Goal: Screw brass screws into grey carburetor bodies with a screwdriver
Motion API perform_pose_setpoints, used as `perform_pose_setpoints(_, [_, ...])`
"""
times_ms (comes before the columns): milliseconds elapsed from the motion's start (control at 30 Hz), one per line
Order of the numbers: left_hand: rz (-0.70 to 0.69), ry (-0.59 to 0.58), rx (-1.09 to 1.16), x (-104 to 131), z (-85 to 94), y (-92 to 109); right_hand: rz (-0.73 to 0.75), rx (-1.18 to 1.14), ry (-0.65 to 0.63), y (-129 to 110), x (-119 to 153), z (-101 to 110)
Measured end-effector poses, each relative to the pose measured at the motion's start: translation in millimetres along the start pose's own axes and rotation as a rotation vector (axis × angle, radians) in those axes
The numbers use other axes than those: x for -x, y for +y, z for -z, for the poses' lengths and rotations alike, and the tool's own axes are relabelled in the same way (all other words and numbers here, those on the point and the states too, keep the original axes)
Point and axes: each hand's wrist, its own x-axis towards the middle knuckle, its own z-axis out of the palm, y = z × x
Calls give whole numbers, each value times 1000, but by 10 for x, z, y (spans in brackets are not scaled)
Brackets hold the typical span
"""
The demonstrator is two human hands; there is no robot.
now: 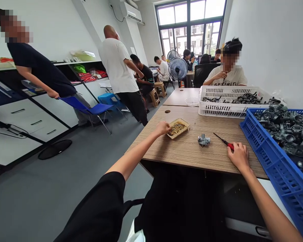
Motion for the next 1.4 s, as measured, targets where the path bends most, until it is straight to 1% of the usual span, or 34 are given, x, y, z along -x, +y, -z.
perform_pose_setpoints(233, [-81,23,-63,9,122,11,8,-22,17,15,-1,-18])
perform_pose_setpoints(467, [-162,16,-74,51,144,61,8,-14,-5,24,-3,-19])
perform_pose_setpoints(833, [-195,23,-112,120,192,90,14,-11,10,3,6,-16])
perform_pose_setpoints(967, [-220,20,-124,158,212,155,17,-14,20,8,7,-28])
perform_pose_setpoints(1100, [-270,-1,-167,202,272,342,23,-18,23,16,8,-41])
perform_pose_setpoints(1233, [-330,-62,-132,283,376,668,4,-37,27,-28,18,19])
perform_pose_setpoints(1333, [-452,-76,-28,406,433,959,17,-74,141,-146,38,142])
perform_pose_setpoints(1400, [-527,-75,83,524,428,1154,69,-133,205,-279,72,239])
